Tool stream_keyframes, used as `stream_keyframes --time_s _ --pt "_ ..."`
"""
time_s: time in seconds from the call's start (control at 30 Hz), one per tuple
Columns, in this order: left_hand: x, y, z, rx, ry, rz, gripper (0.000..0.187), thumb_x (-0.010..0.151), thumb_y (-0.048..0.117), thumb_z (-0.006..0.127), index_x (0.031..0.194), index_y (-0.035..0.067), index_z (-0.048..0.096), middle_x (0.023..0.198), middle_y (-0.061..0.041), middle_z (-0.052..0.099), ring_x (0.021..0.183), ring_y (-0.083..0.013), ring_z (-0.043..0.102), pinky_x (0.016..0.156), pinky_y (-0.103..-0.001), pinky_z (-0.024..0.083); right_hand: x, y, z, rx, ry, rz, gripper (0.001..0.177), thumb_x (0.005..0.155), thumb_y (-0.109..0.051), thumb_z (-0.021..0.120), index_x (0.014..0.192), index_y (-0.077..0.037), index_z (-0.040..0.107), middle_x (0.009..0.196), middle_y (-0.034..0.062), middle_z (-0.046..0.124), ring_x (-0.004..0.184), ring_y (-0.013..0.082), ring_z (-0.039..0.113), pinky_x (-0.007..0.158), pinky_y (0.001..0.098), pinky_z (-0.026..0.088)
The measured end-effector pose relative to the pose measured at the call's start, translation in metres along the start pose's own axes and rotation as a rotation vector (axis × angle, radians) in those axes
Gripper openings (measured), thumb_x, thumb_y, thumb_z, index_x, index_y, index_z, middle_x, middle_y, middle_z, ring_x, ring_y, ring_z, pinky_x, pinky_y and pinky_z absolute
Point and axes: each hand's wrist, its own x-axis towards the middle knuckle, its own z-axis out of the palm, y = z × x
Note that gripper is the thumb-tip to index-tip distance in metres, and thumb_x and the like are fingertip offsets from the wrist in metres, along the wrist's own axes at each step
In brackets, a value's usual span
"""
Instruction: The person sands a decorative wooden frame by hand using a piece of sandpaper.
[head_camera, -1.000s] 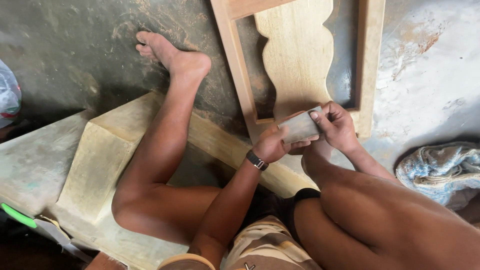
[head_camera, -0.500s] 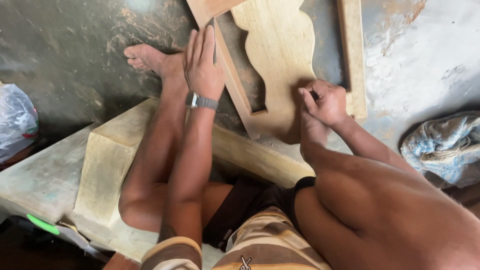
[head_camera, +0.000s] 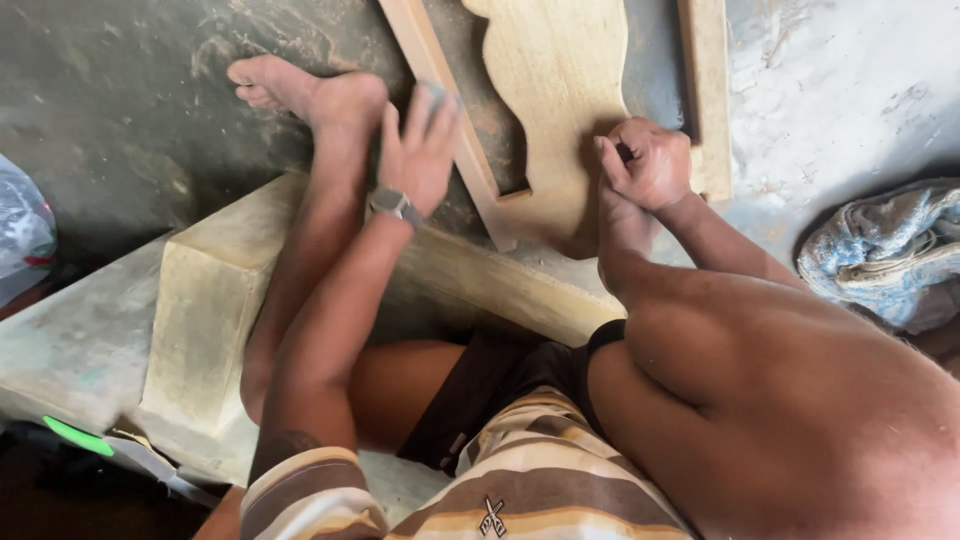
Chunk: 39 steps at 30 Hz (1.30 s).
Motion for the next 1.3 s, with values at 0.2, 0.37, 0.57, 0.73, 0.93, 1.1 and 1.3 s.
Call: stream_keyframes --time_s 0.2,0.37,0.57,0.73,0.93,1.1,1.3 --pt "-0.015 0.027 -0.001 0.062 0.225 0.017 0.041 0.093 0.01 0.055 0.132 0.009 0.067 0.147 -0.017 0.049 0.144 -0.053 0.028 0.109 -0.079 0.028 0.001 -0.003 0.0 -0.045 0.031 0.009 0.031 0.107 -0.039 0.072 0.083 -0.02 0.069 0.067 0.0026 0.061 0.063 0.031 0.069 0.057 0.0393 0.056" --pt "-0.048 0.052 0.015 -0.151 -0.042 0.171 0.061 0.093 0.011 0.055 0.153 0.022 0.048 0.159 -0.006 0.044 0.149 -0.0483 0.027 0.112 -0.081 0.022 -0.003 0.005 0.003 -0.071 0.016 0.0 0.027 0.106 -0.038 0.073 0.084 -0.023 0.07 0.067 0.0011 0.06 0.064 0.0299 0.07 0.057 0.0372 0.056" --pt "-0.017 0.063 0.034 -0.061 0.144 -0.23 0.053 0.091 0.011 0.058 0.144 0.016 0.06 0.16 -0.009 0.041 0.12 -0.0544 0.049 0.084 -0.072 0.045 -0.002 0.005 0.005 -0.082 0.021 -0.015 0.03 0.108 -0.039 0.072 0.084 -0.021 0.069 0.068 0.0029 0.06 0.063 0.0312 0.069 0.056 0.038 0.056" --pt "-0.049 0.107 0.037 -0.119 0.264 -0.145 0.046 0.087 0.011 0.063 0.133 0.011 0.064 0.155 -0.011 0.047 0.081 -0.044 0.05 0.062 -0.054 0.041 0.0 0.001 0.002 -0.062 0.028 -0.015 0.028 0.106 -0.036 0.072 0.082 -0.021 0.068 0.066 0.0024 0.059 0.061 0.0306 0.068 0.054 0.0364 0.054" --pt "-0.031 0.103 0.022 0.096 0.023 -0.213 0.043 0.092 0.018 0.059 0.134 0.025 0.063 0.162 0.001 0.04 0.081 -0.0308 0.049 0.07 -0.046 0.046 0.003 -0.008 -0.001 -0.189 0.022 -0.091 0.032 0.108 -0.024 0.065 0.078 -0.014 0.06 0.072 -0.0033 0.064 0.061 0.016 0.06 0.047 0.0302 0.04" --pt "-0.046 0.112 0.014 0.036 0.027 -0.206 0.045 0.088 0.014 0.062 0.131 0.022 0.064 0.159 0.003 0.044 0.073 -0.0303 0.05 0.063 -0.044 0.048 0.0 -0.009 -0.004 -0.204 0.027 -0.068 0.032 0.107 -0.026 0.063 0.077 -0.015 0.06 0.072 -0.0044 0.064 0.061 0.0149 0.06 0.047 0.0294 0.039" --pt "-0.018 0.112 0.042 0.01 -0.053 -0.269 0.038 0.092 0.015 0.058 0.128 0.022 0.069 0.16 0.0 0.04 0.082 -0.035 0.051 0.072 -0.051 0.049 0.004 -0.006 -0.002 -0.182 0.04 -0.114 0.033 0.108 -0.023 0.064 0.076 -0.014 0.06 0.071 -0.0031 0.065 0.06 0.0147 0.06 0.047 0.0289 0.041"
